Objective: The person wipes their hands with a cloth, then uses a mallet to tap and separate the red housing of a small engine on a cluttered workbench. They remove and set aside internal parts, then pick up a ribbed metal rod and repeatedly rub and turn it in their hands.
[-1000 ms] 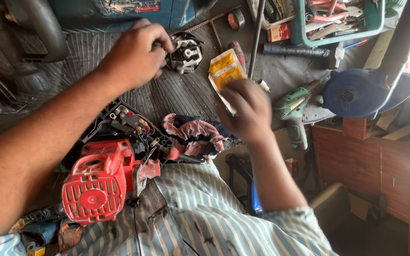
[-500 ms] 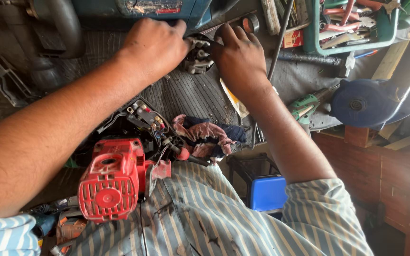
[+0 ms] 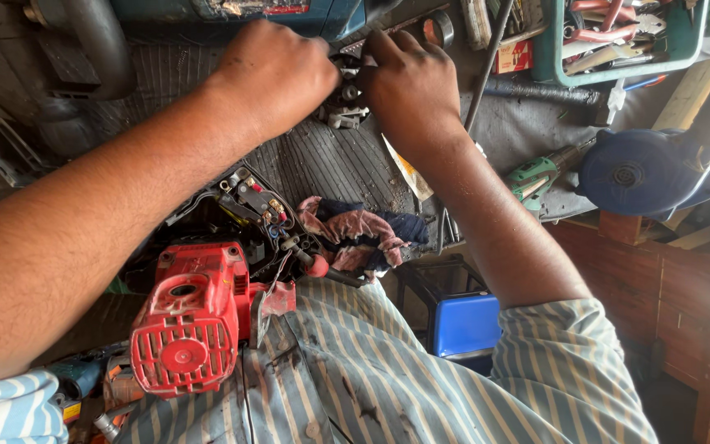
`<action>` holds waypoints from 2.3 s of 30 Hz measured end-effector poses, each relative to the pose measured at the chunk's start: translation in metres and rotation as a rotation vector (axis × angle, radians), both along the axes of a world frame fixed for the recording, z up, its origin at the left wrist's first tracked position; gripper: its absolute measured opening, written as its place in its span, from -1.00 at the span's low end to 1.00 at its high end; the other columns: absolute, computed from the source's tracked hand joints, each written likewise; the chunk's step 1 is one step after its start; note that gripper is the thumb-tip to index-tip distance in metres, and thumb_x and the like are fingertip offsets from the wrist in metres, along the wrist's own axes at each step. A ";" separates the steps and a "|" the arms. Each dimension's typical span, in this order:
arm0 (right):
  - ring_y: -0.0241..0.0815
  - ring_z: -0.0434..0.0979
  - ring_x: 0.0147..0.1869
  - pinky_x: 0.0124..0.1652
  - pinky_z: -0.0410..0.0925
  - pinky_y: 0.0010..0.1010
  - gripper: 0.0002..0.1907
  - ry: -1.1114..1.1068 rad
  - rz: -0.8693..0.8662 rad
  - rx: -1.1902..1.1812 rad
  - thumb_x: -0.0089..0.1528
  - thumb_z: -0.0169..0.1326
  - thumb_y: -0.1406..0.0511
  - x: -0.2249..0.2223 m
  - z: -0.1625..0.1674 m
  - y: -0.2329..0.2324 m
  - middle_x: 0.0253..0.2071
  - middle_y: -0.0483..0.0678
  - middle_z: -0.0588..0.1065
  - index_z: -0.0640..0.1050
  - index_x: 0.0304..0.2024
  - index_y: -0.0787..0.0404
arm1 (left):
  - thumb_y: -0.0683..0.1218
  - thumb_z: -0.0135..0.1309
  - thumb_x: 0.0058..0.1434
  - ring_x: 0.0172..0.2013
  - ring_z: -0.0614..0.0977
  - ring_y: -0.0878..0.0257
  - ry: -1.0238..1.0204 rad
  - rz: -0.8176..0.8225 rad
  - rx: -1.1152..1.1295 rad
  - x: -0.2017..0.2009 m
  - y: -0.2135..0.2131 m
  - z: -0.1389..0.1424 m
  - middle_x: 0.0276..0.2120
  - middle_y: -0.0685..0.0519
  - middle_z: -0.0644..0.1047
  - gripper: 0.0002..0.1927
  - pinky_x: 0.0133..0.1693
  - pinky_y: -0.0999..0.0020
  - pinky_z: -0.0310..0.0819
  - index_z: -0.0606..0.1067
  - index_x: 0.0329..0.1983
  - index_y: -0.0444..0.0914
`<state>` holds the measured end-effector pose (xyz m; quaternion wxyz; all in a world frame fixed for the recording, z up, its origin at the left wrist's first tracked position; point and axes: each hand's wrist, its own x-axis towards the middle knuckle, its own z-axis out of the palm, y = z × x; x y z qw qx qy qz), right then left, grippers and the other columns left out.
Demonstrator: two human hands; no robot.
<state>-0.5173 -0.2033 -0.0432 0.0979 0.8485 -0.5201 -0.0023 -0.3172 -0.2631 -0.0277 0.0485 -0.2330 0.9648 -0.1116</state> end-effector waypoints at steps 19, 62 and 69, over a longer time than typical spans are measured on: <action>-0.16 0.64 0.05 -0.02 0.51 -0.34 -0.85 -0.528 -0.038 0.113 0.23 0.38 0.34 -0.025 0.034 0.012 0.06 -0.08 0.58 0.69 -0.15 0.17 | -0.11 0.24 0.28 -0.36 0.69 0.14 0.686 0.181 0.699 0.034 0.006 -0.001 -0.25 -0.07 0.64 -0.71 -0.35 0.26 0.63 0.52 0.02 -0.29; 0.13 0.63 -0.07 -0.18 0.45 -0.08 -0.77 -0.048 -0.629 0.386 0.19 0.29 0.13 0.020 -0.016 -0.016 -0.17 0.08 0.62 0.68 -0.30 0.13 | -0.07 0.14 0.31 -0.36 0.61 0.38 1.067 0.595 1.519 0.205 0.110 0.050 -0.32 0.03 0.64 -0.74 -0.35 0.51 0.55 0.56 -0.03 -0.32; 0.10 0.63 -0.12 -0.17 0.46 -0.13 -0.75 -0.298 -0.293 0.048 0.09 0.41 0.10 0.027 0.008 0.010 -0.14 0.00 0.61 0.69 -0.36 0.09 | -0.24 0.16 0.22 -0.11 0.74 0.26 1.150 0.852 1.431 0.246 0.167 0.011 -0.22 0.00 0.74 -0.74 0.13 0.38 0.55 0.62 -0.02 -0.31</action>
